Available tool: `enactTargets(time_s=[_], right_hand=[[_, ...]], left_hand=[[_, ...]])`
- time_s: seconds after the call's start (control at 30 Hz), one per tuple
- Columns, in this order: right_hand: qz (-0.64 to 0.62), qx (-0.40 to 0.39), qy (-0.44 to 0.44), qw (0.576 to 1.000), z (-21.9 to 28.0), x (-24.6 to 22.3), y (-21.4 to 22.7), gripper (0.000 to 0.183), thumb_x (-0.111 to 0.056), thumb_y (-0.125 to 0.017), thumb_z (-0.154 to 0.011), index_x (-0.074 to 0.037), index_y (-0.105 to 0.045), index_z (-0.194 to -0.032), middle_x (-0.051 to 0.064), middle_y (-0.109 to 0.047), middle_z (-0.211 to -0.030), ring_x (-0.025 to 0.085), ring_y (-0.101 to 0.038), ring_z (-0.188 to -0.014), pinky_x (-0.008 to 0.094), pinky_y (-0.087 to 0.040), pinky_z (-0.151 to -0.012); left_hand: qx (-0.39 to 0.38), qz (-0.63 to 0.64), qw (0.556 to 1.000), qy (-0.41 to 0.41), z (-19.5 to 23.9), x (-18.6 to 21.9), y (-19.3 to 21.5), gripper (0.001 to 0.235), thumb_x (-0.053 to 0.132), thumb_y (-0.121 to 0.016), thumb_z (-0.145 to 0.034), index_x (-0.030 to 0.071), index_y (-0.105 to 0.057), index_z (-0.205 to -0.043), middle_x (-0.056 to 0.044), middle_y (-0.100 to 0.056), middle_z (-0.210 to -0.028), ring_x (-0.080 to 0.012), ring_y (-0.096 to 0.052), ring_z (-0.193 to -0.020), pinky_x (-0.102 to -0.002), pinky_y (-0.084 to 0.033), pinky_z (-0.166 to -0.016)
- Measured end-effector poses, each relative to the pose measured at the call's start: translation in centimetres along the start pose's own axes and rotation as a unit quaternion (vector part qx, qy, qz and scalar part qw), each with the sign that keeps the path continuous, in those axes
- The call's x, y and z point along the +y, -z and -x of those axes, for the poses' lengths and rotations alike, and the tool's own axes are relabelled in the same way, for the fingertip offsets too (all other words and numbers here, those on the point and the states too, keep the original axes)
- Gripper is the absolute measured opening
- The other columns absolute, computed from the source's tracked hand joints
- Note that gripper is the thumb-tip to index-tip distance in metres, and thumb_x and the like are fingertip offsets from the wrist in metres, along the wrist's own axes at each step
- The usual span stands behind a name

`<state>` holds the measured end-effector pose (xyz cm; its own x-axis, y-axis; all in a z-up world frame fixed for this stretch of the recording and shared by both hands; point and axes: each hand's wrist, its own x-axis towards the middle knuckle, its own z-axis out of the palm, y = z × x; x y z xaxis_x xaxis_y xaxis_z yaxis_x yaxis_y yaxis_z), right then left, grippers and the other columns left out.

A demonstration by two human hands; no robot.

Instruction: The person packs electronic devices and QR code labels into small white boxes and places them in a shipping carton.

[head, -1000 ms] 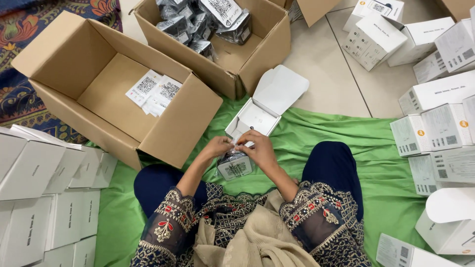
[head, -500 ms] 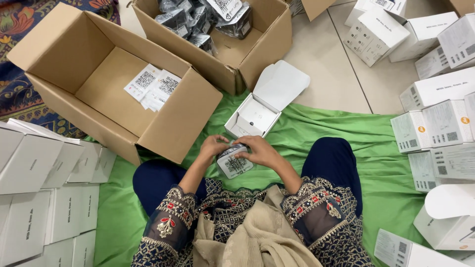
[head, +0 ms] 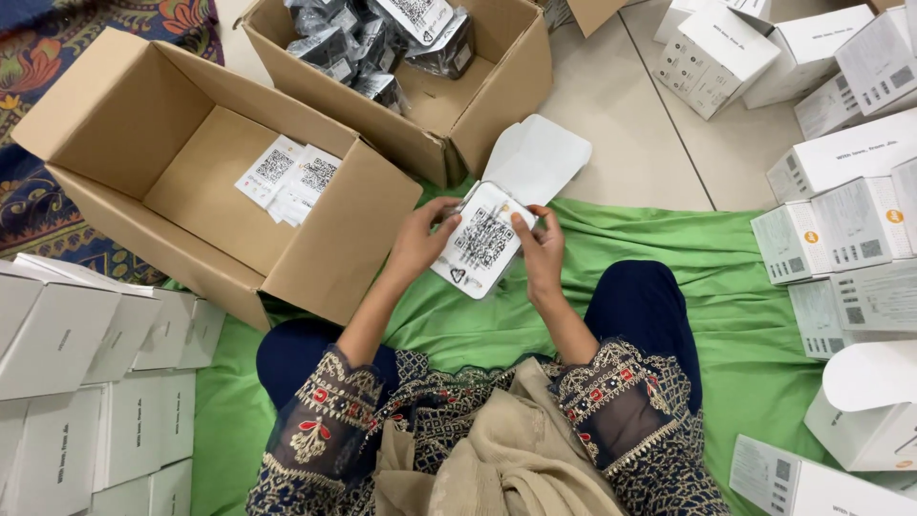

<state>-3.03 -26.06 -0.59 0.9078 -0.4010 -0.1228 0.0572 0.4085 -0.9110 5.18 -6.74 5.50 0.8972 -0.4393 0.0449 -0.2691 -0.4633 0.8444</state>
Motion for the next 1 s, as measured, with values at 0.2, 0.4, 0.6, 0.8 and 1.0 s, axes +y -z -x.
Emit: enactTargets(time_s=[0.2, 0.4, 0.6, 0.8, 1.0], right_hand=[[-0.038, 0.088, 0.032, 0.995, -2.8, 1.4, 2.4, 0.033, -0.024, -0.074, -0.099, -0.006, -0.058, -0.121, 0.005, -0.073, -0.094, 0.007, -0.065, -0.077, 0.023, -0.051, -0.063], [0.022, 0.092, -0.036, 0.995, -4.3, 3.5, 0.7, 0.034, -0.025, -0.074, -0.094, -0.007, -0.057, -0.117, 0.005, -0.071, -0.088, 0.007, -0.063, -0.07, 0.025, -0.05, -0.056], [0.118, 0.035, 0.007, 0.992, -5.7, 7.1, 1.4, 0.036, -0.022, -0.077, -0.093, -0.003, -0.055, -0.115, 0.014, -0.075, -0.094, 0.016, -0.069, -0.078, 0.03, -0.053, -0.064], [0.418, -0.006, 0.187, 0.889, -4.9, 2.8, 1.7, 0.036, -0.021, -0.073, -0.095, 0.003, -0.053, -0.113, 0.027, -0.07, -0.097, 0.045, -0.07, -0.086, 0.05, -0.053, -0.075], [0.582, 0.009, 0.242, 0.777, -4.0, -0.2, 0.5, 0.028, -0.026, -0.072, -0.093, -0.002, -0.062, -0.105, 0.016, -0.07, -0.095, 0.036, -0.06, -0.094, 0.051, -0.043, -0.084]], left_hand=[[0.031, -0.037, 0.999, -0.023, -3.3, 0.2, -4.6, 0.037, 0.016, -0.069, -0.093, 0.008, -0.066, -0.128, -0.02, -0.074, -0.112, -0.0337, -0.073, -0.103, -0.041, -0.056, -0.087], [0.08, -0.124, 0.989, 0.027, -4.3, -5.8, -6.0, 0.032, 0.013, -0.068, -0.09, 0.008, -0.071, -0.122, -0.021, -0.074, -0.108, -0.0398, -0.069, -0.102, -0.047, -0.053, -0.088], [0.067, -0.114, 0.989, 0.066, -3.2, -9.5, -5.9, 0.03, 0.014, -0.069, -0.088, 0.007, -0.072, -0.118, -0.022, -0.074, -0.107, -0.0388, -0.07, -0.099, -0.046, -0.054, -0.088], [0.07, -0.149, 0.986, 0.039, -4.2, -8.2, -7.0, 0.029, 0.011, -0.072, -0.085, 0.005, -0.076, -0.113, -0.023, -0.064, -0.107, -0.0402, -0.064, -0.098, -0.046, -0.051, -0.087], [0.052, -0.205, 0.974, 0.075, -3.8, -3.0, -6.7, 0.03, 0.014, -0.071, -0.087, 0.009, -0.072, -0.117, -0.015, -0.068, -0.111, -0.0361, -0.061, -0.109, -0.051, -0.042, -0.094]])
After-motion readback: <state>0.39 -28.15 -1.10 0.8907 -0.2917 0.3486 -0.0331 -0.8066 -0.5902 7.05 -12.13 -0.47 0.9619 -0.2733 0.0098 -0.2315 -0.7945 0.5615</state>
